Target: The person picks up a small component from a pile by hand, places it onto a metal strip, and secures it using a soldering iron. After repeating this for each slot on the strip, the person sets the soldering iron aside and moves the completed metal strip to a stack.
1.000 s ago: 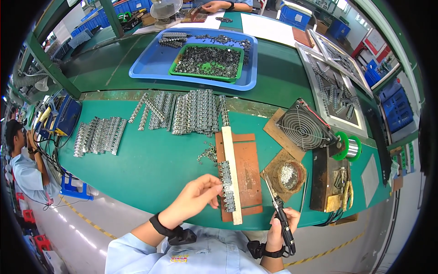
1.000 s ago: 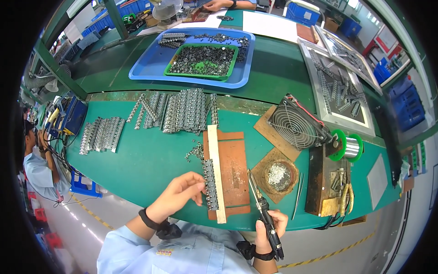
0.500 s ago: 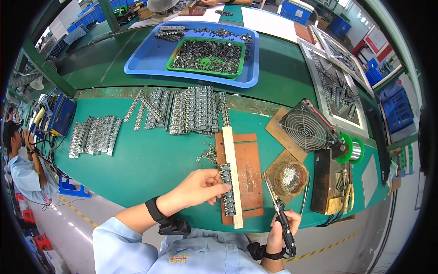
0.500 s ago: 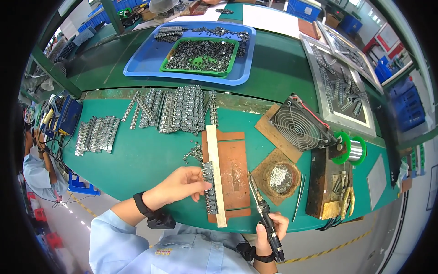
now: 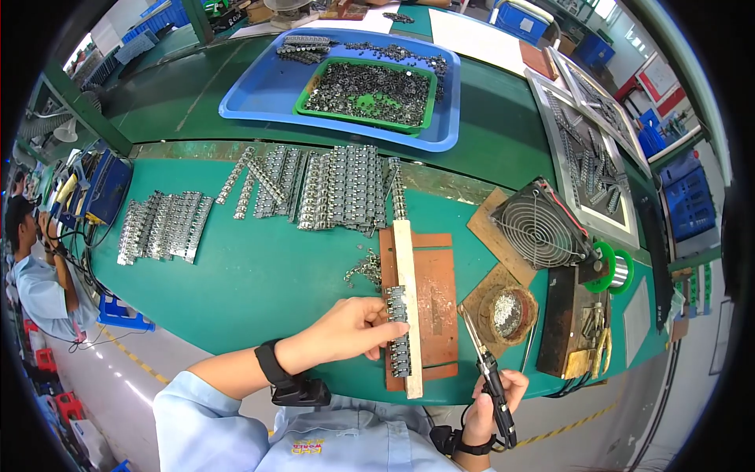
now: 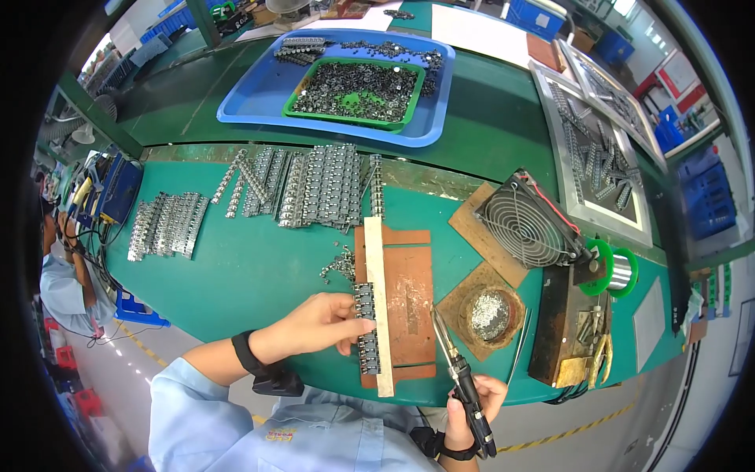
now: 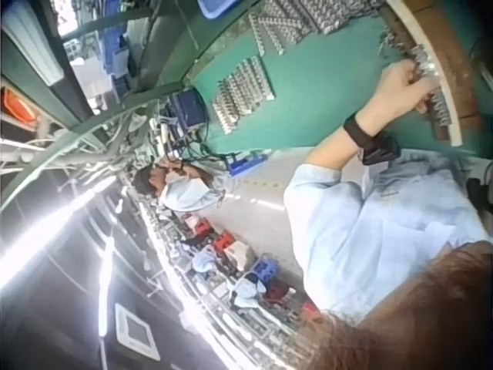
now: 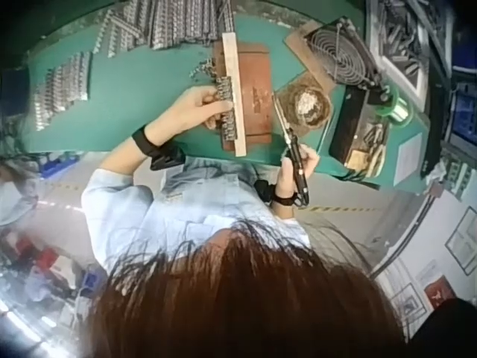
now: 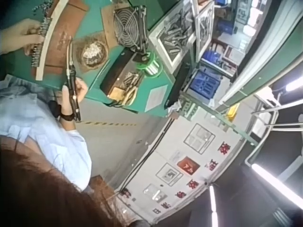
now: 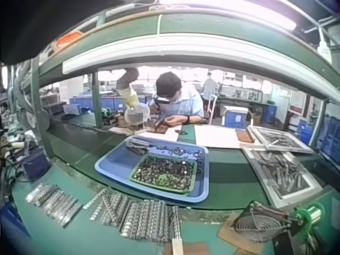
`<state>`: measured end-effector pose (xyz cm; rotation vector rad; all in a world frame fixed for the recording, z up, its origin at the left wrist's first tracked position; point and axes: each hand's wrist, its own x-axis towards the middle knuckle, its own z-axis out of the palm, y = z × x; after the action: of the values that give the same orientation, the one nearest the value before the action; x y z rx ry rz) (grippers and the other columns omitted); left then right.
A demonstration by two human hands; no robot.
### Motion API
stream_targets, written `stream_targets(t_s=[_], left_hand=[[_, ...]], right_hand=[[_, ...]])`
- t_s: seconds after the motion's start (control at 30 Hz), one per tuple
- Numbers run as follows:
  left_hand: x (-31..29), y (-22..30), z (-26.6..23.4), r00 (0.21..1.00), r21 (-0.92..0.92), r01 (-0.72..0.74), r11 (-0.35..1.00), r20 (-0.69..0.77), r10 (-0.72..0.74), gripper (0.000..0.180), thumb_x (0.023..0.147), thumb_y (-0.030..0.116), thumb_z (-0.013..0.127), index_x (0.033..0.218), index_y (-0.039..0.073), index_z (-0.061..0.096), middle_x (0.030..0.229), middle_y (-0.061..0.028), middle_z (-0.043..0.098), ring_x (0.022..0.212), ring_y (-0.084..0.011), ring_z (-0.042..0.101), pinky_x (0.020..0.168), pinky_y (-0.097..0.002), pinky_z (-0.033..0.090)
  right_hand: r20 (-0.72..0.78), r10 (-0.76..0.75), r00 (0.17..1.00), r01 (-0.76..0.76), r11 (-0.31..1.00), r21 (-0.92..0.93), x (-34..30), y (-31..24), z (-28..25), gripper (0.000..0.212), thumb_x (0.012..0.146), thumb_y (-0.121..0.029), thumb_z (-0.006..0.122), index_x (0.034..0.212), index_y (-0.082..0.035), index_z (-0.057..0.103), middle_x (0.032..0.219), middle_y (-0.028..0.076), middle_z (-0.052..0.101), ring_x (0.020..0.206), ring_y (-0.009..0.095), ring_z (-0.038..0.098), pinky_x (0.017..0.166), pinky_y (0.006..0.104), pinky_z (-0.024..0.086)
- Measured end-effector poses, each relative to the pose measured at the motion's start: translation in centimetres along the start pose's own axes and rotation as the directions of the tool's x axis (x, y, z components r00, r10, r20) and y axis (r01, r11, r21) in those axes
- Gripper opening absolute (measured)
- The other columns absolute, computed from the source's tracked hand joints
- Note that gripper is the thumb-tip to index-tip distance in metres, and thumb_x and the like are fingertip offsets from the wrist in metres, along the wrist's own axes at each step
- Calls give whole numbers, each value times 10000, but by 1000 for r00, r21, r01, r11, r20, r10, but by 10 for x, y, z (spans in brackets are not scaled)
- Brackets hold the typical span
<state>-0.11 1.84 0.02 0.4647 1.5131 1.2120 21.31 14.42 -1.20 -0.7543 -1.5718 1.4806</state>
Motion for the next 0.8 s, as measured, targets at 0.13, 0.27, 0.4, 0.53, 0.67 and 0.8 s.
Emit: stream_targets(t_s=[0.13,0.27,0.4,0.53,0.67,0.8], left_hand=[[-7,10,-24,987,-357,138,924,125,-99,194,843,195,569,850,4,540,741,-29,564,577,-93,554,541,-224,466],[-7,6,-26,986,-285,82,955,161,-37,153,857,166,547,872,13,538,760,-22,554,594,-95,546,579,-219,455],[-5,-4,-23,990,-248,-26,968,127,59,152,869,176,535,870,24,539,741,-1,544,609,-75,521,576,-210,438],[-4,-4,-22,989,-268,-23,963,138,62,153,872,175,533,866,22,539,752,1,543,637,-63,501,595,-209,432],[-5,-5,-22,988,-285,-28,958,137,70,159,875,178,529,862,20,538,763,1,545,649,-59,497,598,-208,431],[-6,-3,-23,988,-277,-28,961,137,68,162,876,179,526,862,18,537,771,0,547,653,-59,495,598,-209,431]], right_hand=[[121,-14,993,14,1000,1,2,-20,-6,473,665,-281,703,954,-26,429,679,30,450,563,117,413,535,229,324],[374,-155,914,189,981,-54,14,-19,-17,462,580,-162,775,929,-21,507,656,61,525,596,149,482,579,278,368],[526,-169,834,257,961,-99,23,-29,-2,408,559,-108,774,884,-20,543,610,58,546,550,179,491,597,308,367],[567,-172,806,291,948,-126,28,-30,9,402,564,-86,765,891,-22,539,601,57,555,524,191,491,605,312,363],[531,-143,835,269,948,-169,26,-25,15,376,587,-223,741,835,-36,528,560,32,541,516,148,466,632,309,336],[569,-144,810,269,953,-142,30,-25,14,399,544,-100,768,868,-24,548,612,65,560,521,190,491,599,306,358]])
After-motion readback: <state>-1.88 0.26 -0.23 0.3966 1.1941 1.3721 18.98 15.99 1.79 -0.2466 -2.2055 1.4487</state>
